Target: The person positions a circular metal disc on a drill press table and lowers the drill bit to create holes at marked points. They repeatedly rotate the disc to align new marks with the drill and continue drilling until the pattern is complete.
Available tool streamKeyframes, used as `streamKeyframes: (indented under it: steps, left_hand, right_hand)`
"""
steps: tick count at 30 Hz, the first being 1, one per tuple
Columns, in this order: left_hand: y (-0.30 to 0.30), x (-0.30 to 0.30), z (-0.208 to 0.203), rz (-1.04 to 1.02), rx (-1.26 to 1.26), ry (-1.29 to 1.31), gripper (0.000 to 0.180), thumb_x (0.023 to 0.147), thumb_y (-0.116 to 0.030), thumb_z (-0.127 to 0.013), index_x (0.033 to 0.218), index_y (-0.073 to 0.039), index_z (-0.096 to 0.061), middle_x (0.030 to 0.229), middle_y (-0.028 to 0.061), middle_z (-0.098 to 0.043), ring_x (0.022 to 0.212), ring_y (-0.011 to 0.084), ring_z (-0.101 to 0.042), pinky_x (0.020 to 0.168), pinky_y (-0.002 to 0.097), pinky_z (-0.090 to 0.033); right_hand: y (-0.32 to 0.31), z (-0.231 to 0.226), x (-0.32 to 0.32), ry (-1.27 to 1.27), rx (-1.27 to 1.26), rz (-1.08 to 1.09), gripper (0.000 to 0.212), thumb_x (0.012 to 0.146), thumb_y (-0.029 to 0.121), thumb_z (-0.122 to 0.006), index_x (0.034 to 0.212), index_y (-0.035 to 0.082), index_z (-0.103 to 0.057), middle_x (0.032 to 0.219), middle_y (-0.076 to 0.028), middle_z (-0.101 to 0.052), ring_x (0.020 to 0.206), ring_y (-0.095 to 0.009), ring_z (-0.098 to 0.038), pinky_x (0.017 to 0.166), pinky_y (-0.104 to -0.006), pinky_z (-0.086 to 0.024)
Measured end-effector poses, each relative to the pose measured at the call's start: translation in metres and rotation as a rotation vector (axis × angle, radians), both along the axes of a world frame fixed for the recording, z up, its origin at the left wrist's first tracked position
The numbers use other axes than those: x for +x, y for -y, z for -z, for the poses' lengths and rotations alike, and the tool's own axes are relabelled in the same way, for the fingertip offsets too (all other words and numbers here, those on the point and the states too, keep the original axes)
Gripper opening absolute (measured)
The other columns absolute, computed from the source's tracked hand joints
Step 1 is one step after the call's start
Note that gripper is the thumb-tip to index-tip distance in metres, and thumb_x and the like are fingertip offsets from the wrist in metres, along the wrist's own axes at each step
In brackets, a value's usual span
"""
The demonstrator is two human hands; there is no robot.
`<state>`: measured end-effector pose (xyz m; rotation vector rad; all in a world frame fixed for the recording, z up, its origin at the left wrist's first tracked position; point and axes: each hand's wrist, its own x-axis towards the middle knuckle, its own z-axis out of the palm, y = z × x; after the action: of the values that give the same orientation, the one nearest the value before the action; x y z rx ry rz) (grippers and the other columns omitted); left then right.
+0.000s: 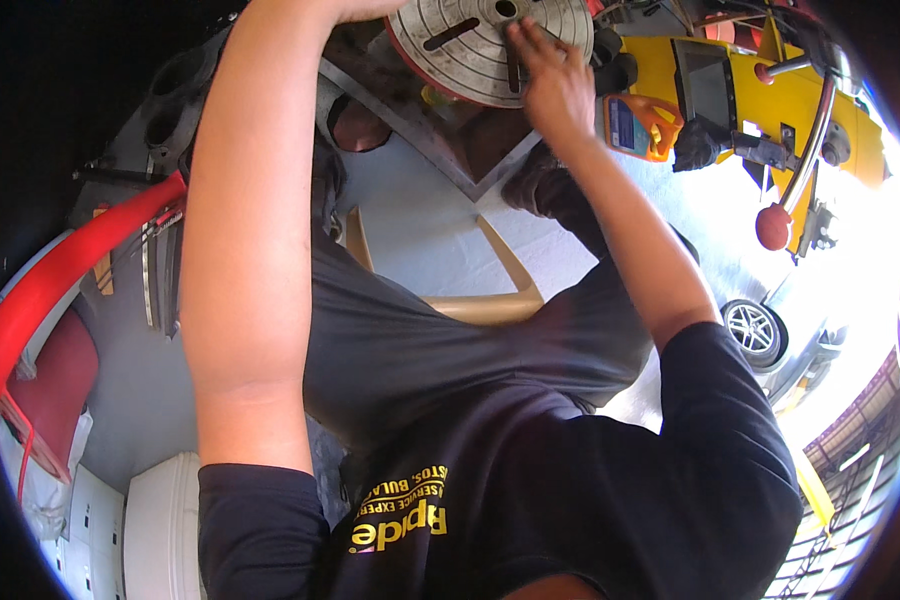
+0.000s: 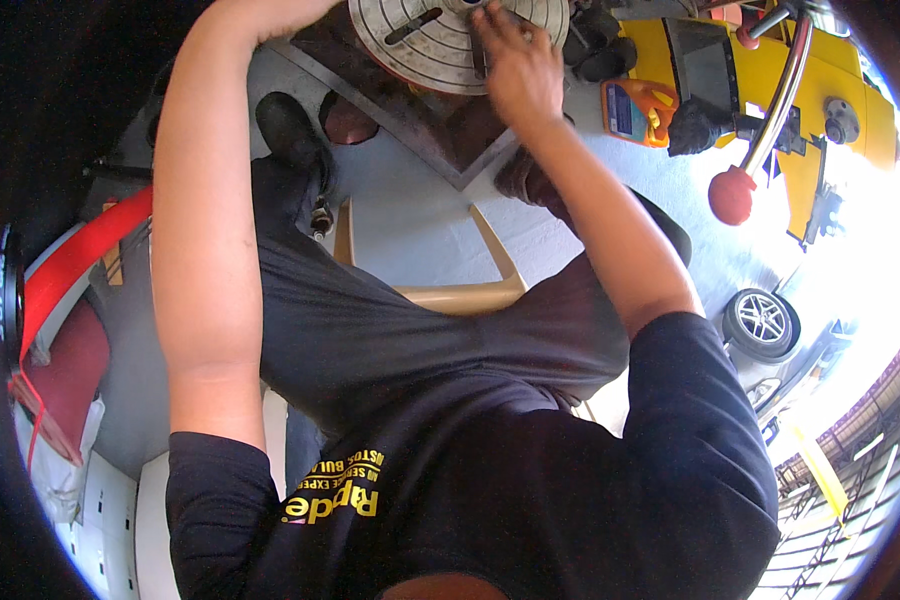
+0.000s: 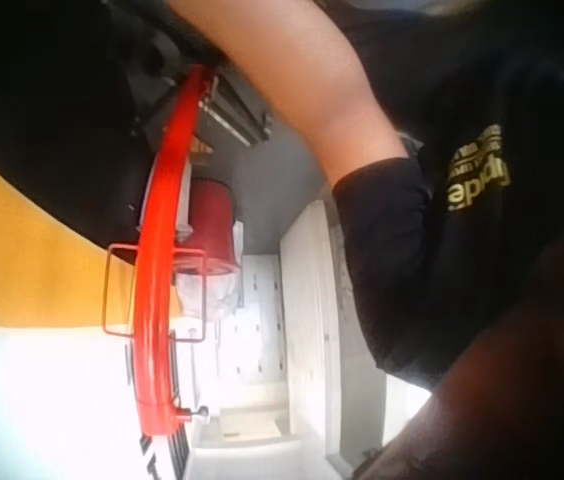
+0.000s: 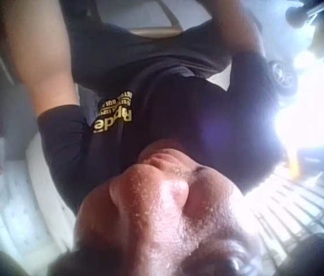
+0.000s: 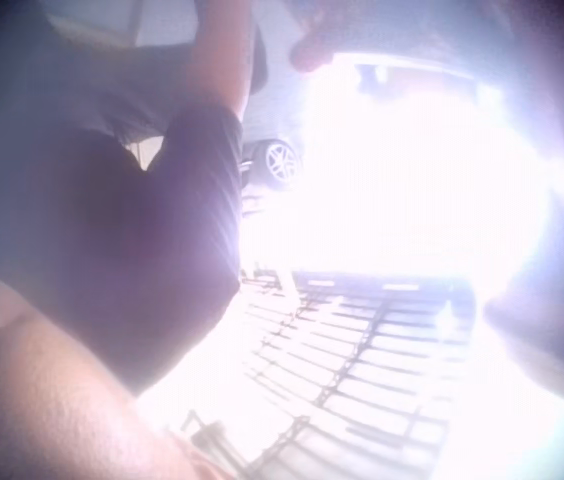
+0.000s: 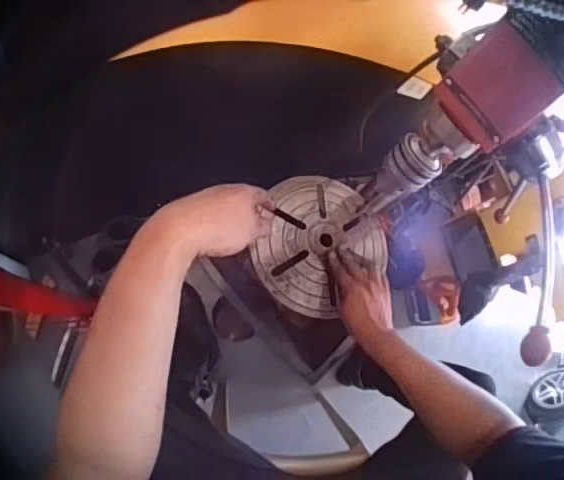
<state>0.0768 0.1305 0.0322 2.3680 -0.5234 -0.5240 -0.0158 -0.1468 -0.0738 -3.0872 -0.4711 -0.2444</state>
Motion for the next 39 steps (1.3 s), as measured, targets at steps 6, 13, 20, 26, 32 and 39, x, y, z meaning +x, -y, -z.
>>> streamKeyframes:
  steps: [6,13,20,26,32,39]
  left_hand:
    - [0.001,-0.007,0.004,0.035,0.038,-0.013,0.038,0.094,-0.022,-0.065,0.126,-0.002,-0.072,0.113,0.0230,-0.076,0.106,0.0377,-0.072,0.094,0.0435,-0.055]
    - [-0.006,-0.005,-0.009,-0.023,0.012,-0.025,0.041,0.094,-0.023,-0.065,0.128,0.000,-0.071,0.117,0.0251,-0.074,0.111,0.0378,-0.071,0.098,0.0428,-0.054]
    - [0.002,-0.010,0.005,0.036,0.008,-0.016,0.041,0.095,-0.023,-0.066,0.129,-0.001,-0.071,0.114,0.0242,-0.075,0.108,0.0379,-0.072,0.096,0.0429,-0.054]
    - [0.005,-0.003,-0.005,0.009,-0.045,-0.069,0.038,0.096,-0.023,-0.065,0.127,-0.001,-0.071,0.112,0.0243,-0.075,0.106,0.0384,-0.072,0.094,0.0436,-0.054]
    - [-0.001,0.003,0.011,0.023,-0.007,0.005,0.037,0.097,-0.024,-0.064,0.125,-0.001,-0.072,0.116,0.0250,-0.074,0.109,0.0398,-0.071,0.096,0.0439,-0.053]
    - [-0.018,0.001,0.000,-0.094,0.004,-0.035,0.035,0.096,-0.023,-0.063,0.120,0.000,-0.073,0.118,0.0258,-0.073,0.110,0.0396,-0.070,0.096,0.0444,-0.054]
  right_hand:
    - [-0.042,0.005,0.038,0.073,0.151,-0.116,0.055,0.090,0.008,-0.054,0.144,0.016,-0.063,0.147,-0.007,-0.061,0.127,-0.038,-0.057,0.105,-0.0484,-0.049]
    - [0.020,0.000,-0.044,-0.042,0.042,-0.027,0.068,0.084,0.009,-0.065,0.148,0.029,-0.062,0.160,0.006,-0.052,0.126,-0.030,-0.056,0.104,-0.0459,-0.048]
    - [-0.010,-0.002,-0.065,-0.081,0.054,0.098,0.075,0.078,0.000,-0.063,0.149,0.024,-0.061,0.160,0.004,-0.051,0.122,-0.034,-0.056,0.108,-0.0465,-0.048]
    - [-0.020,-0.002,-0.070,-0.036,0.145,-0.003,0.049,0.098,0.028,-0.064,0.147,0.020,-0.062,0.159,0.001,-0.053,0.123,-0.037,-0.054,0.104,-0.0475,-0.047]
    - [-0.022,0.013,0.006,0.077,0.131,-0.132,0.041,0.101,0.031,-0.064,0.140,0.020,-0.069,0.151,0.004,-0.062,0.120,-0.033,-0.057,0.108,-0.0445,-0.046]
    - [-0.040,0.004,0.029,0.107,0.392,-0.140,0.035,0.103,0.029,-0.063,0.133,0.014,-0.073,0.136,-0.001,-0.072,0.118,-0.027,-0.062,0.107,-0.0412,-0.045]
